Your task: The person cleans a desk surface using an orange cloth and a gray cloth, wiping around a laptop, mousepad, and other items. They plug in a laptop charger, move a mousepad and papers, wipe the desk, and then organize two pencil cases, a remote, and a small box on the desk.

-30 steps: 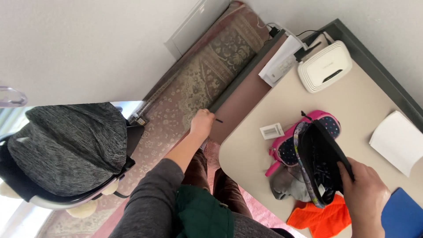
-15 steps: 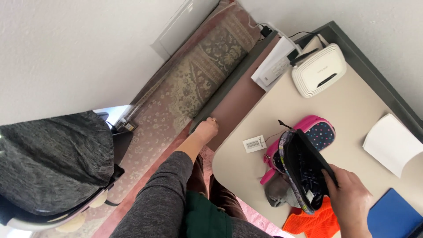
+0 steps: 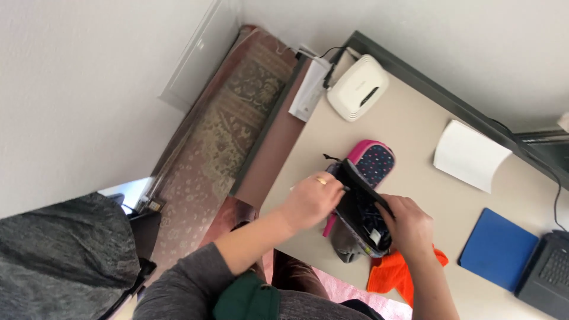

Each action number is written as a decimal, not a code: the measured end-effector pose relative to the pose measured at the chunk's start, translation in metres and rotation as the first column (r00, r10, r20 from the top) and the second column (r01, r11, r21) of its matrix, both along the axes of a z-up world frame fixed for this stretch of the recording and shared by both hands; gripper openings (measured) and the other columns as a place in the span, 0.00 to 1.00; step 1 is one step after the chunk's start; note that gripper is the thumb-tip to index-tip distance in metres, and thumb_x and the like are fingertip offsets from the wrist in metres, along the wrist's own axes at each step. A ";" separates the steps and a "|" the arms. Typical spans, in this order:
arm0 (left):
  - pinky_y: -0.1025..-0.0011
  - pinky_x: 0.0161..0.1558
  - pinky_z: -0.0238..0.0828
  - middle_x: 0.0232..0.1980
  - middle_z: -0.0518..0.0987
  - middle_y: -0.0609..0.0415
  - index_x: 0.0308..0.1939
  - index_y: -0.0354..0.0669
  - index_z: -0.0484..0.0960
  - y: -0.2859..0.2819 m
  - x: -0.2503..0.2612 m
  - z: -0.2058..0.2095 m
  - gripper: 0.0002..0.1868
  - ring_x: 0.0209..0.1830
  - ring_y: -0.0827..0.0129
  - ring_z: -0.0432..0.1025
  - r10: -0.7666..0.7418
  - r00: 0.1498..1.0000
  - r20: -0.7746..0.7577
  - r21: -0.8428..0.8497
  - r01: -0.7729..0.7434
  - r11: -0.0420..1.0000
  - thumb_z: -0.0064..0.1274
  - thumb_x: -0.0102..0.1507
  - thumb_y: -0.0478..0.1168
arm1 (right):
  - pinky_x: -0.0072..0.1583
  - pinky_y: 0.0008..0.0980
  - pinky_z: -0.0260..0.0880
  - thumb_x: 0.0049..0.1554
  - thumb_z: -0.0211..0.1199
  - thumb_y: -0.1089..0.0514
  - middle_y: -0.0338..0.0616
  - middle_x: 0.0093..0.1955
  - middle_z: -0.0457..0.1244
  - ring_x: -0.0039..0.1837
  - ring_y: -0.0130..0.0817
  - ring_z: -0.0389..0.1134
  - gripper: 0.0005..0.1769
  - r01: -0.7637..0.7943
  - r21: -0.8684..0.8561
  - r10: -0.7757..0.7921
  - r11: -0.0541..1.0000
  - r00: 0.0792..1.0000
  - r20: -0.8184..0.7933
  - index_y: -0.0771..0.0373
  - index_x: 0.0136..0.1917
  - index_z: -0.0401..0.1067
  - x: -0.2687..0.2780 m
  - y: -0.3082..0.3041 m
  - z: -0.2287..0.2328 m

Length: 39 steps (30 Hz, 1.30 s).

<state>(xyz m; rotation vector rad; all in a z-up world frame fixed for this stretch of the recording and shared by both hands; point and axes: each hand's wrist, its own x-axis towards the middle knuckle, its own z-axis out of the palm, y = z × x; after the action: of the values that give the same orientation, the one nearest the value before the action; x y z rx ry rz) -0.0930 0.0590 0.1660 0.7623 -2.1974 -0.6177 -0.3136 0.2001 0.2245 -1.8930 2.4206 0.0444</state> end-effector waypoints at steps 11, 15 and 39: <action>0.56 0.47 0.76 0.47 0.78 0.51 0.54 0.52 0.80 -0.044 -0.011 -0.002 0.12 0.50 0.51 0.76 -0.033 0.973 0.227 0.425 -0.068 0.903 0.47 0.68 0.37 | 0.52 0.21 0.73 0.59 0.64 0.46 0.17 0.45 0.69 0.54 0.19 0.71 0.09 -0.012 -0.087 0.019 0.996 0.997 0.081 0.40 0.54 0.77 0.007 0.008 0.001; 0.52 0.66 0.66 0.67 0.74 0.43 0.71 0.48 0.71 -0.071 -0.015 0.003 0.24 0.67 0.47 0.69 -0.408 0.898 0.162 0.751 0.156 0.642 0.41 0.70 0.33 | 0.54 0.23 0.74 0.57 0.66 0.53 0.24 0.51 0.69 0.57 0.24 0.71 0.13 -0.072 -0.116 0.083 0.991 0.992 0.093 0.46 0.56 0.76 0.014 0.003 0.012; 0.59 0.43 0.77 0.44 0.85 0.42 0.51 0.40 0.79 -0.012 0.031 0.031 0.17 0.46 0.52 0.81 -0.210 0.826 0.523 0.653 -0.229 0.722 0.44 0.70 0.48 | 0.64 0.41 0.66 0.33 0.82 0.50 0.35 0.64 0.64 0.64 0.37 0.66 0.49 -0.158 -0.039 0.151 0.987 0.978 -0.145 0.41 0.68 0.69 0.027 -0.010 -0.060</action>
<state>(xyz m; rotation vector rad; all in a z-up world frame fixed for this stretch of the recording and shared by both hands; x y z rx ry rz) -0.0623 0.0468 0.1975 1.5172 -2.4721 -1.4201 -0.2867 0.1897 0.1646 -2.1672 2.3756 0.1313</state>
